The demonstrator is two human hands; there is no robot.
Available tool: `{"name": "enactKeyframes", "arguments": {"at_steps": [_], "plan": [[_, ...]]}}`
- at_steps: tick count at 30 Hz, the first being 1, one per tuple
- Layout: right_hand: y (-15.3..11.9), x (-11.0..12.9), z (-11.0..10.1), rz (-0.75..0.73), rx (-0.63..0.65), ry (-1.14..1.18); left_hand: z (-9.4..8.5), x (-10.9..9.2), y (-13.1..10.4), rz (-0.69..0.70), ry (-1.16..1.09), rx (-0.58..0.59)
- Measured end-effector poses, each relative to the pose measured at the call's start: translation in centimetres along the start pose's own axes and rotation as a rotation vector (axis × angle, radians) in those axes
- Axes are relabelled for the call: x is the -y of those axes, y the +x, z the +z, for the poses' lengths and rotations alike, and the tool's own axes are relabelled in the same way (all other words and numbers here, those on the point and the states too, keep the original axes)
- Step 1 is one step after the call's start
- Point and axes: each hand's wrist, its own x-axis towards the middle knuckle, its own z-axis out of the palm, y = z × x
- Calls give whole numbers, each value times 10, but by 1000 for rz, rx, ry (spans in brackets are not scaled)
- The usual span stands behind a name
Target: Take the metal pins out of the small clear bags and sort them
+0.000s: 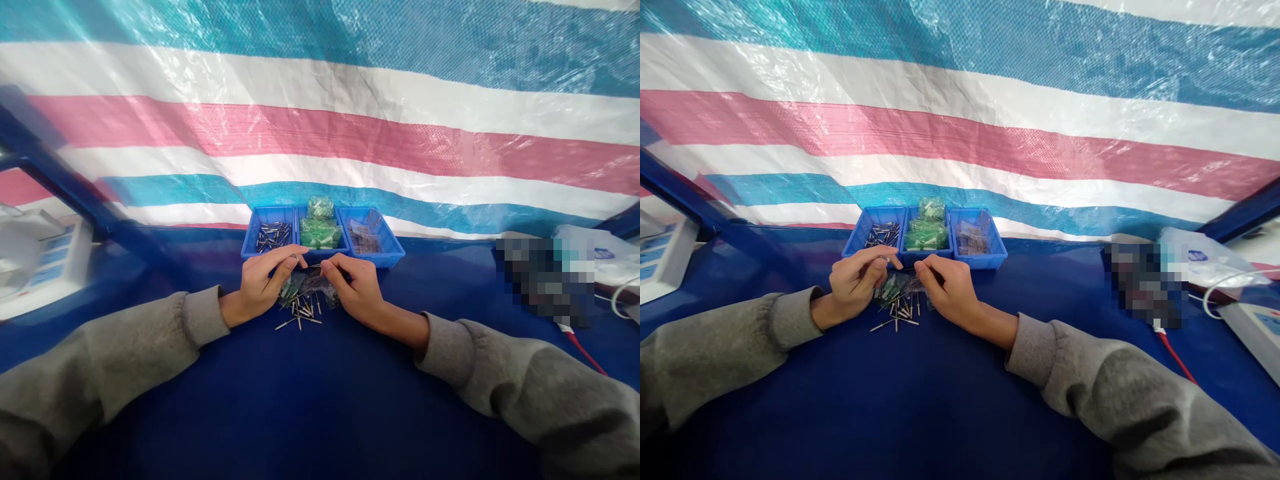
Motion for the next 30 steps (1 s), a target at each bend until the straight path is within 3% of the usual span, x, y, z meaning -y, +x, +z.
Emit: {"name": "enactKeyframes", "arguments": {"at_steps": [8,12,21,30], "plan": [[0,0,0,-13,-4,-1,3,0,3,105,106,-55],[0,0,0,-8,-14,12,2,1,4,122,87,-9],[-3,1,0,-24,-21,95,2,1,1,-27,131,17],[-2,2,3,-107,20,7,1,-1,4,67,148,2]]}}
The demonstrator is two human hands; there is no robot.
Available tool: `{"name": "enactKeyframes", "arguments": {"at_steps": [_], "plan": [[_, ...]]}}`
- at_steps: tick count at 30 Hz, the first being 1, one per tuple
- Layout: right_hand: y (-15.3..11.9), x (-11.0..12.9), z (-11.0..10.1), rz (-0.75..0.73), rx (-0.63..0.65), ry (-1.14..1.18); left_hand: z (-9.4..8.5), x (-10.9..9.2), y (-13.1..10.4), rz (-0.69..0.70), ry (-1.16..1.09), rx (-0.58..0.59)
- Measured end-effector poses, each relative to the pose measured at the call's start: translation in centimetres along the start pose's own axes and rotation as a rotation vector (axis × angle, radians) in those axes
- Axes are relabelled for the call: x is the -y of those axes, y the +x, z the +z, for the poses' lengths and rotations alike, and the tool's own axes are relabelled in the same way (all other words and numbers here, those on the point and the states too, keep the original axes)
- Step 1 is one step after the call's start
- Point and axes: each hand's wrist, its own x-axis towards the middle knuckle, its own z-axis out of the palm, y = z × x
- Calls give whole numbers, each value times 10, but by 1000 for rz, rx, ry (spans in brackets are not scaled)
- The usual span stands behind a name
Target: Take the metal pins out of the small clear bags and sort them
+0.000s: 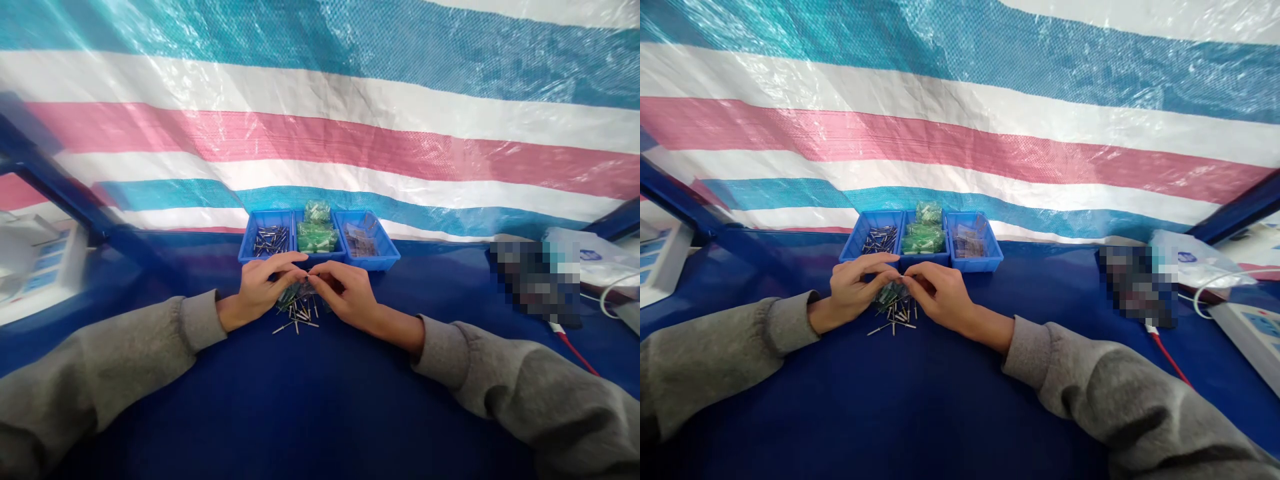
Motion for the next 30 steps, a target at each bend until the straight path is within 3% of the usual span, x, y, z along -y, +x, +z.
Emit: {"name": "enactKeyframes", "arguments": {"at_steps": [8,20,24,27,30], "plan": [[0,-1,-3,67,-86,-38,-1,2,0,-36,40,29],[0,-3,0,68,-34,-42,-2,-2,1,41,8,-22],[1,-3,0,78,-29,-56,0,4,-3,-66,-87,-94],[0,-1,0,79,-29,-52,4,9,-8,-167,-280,-88],[0,-1,-1,81,-19,-49,7,11,-13,-181,-331,-75]]}}
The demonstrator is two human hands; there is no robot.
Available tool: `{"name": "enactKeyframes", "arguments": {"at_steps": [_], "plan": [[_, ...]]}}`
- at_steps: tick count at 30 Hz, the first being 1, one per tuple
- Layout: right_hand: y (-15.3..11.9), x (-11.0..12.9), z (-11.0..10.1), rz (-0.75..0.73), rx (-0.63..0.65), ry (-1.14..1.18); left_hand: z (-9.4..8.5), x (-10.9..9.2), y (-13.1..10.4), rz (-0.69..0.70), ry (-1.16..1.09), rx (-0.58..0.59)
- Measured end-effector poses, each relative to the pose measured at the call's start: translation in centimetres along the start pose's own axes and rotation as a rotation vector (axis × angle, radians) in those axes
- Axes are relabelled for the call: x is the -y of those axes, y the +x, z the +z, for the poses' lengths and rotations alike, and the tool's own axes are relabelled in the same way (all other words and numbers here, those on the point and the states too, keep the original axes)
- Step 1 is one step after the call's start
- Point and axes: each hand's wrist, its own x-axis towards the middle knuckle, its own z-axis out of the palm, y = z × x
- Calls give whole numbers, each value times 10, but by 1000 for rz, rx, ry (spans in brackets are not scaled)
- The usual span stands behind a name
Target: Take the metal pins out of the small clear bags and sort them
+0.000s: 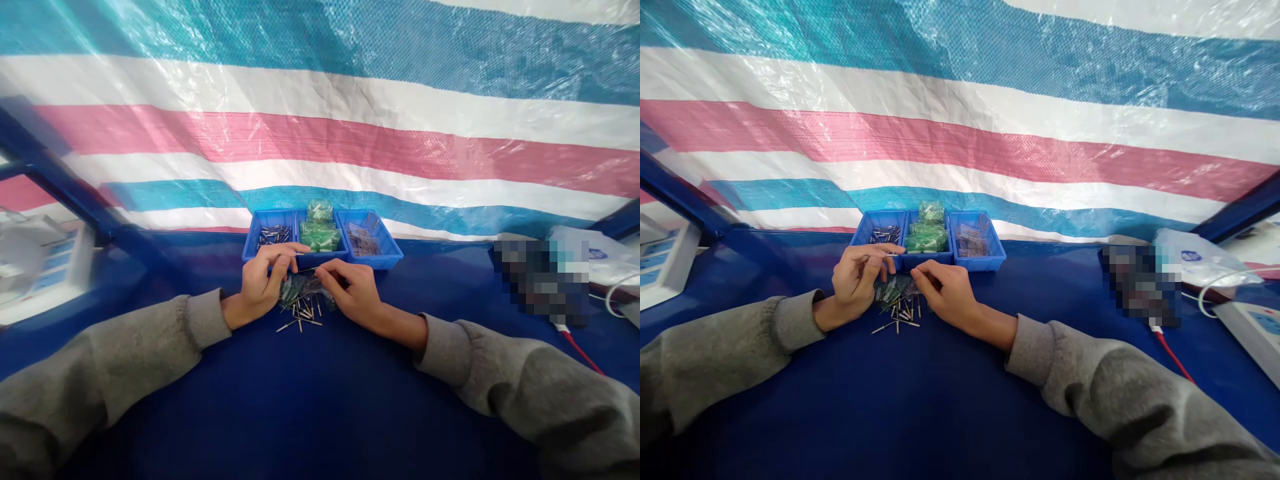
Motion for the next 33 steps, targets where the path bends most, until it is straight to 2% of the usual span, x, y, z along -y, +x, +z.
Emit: {"name": "enactKeyframes", "arguments": {"at_steps": [12,16,18,22,27,33], "plan": [[0,0,0,2,6,-8,-2,1,-2,35,168,21],[0,0,-1,-10,-8,14,-2,-3,2,142,268,2],[0,0,-2,-17,-15,21,-2,-7,6,208,286,33],[0,0,-1,-17,-35,29,-3,-13,11,252,279,77],[-1,-1,0,-17,-53,45,-4,-13,12,264,248,117],[-2,-1,0,-58,-27,47,-4,-14,9,185,311,89]]}}
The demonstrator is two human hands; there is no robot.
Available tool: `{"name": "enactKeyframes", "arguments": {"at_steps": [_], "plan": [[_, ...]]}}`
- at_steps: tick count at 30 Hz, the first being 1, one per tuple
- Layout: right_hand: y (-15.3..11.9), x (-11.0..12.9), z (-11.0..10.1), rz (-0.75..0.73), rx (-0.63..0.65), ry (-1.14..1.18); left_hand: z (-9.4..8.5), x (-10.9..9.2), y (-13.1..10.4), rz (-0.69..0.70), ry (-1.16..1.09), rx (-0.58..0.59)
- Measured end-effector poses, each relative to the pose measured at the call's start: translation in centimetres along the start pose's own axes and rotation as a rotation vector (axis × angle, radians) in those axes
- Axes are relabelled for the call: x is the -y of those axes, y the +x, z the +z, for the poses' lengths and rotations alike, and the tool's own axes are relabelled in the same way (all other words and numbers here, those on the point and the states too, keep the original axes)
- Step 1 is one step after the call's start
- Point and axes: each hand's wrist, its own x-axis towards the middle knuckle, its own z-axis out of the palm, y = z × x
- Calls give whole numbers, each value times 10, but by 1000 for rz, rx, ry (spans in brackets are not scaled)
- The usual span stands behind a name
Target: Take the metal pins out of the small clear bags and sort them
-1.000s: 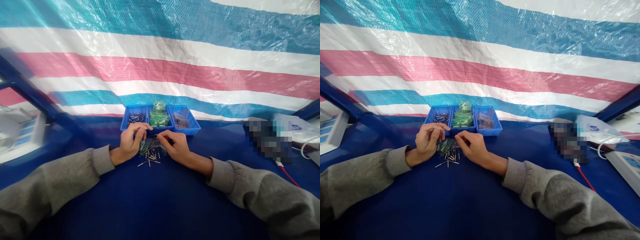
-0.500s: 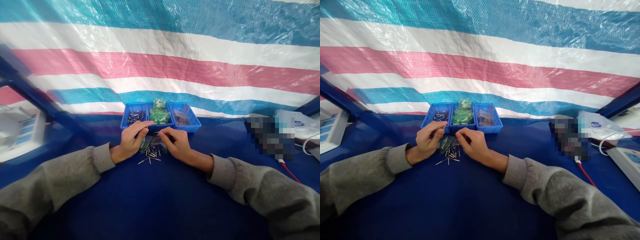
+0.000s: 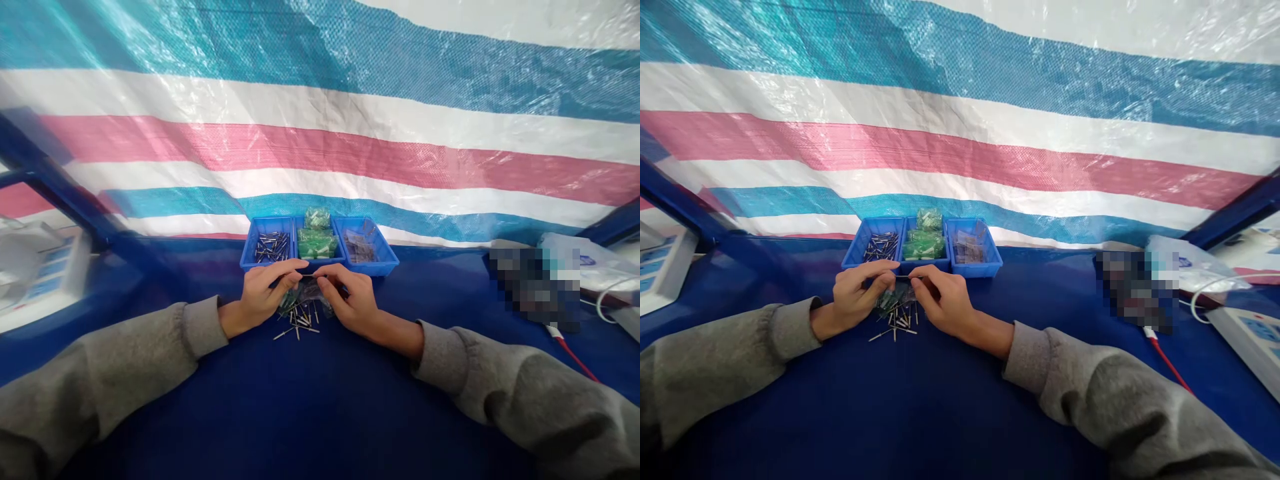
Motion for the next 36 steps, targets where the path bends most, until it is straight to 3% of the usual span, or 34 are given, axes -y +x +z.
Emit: {"name": "enactKeyframes", "arguments": {"at_steps": [8,15,20,28,32,34,36], "plan": [[0,0,2,-69,68,-43,0,-1,1,35,-19,58],[0,0,1,-11,-29,-83,0,-1,0,-13,29,-36],[-1,0,2,-28,42,-86,0,-5,4,14,-4,-57],[0,-2,3,-111,66,-82,0,-7,3,-72,-76,-22],[0,-3,5,-76,29,-97,-4,-2,12,-97,22,-173],[0,-3,5,-60,16,-113,-7,4,20,-197,64,-310],[0,-3,5,-48,17,-128,-7,9,26,-347,15,-359]]}}
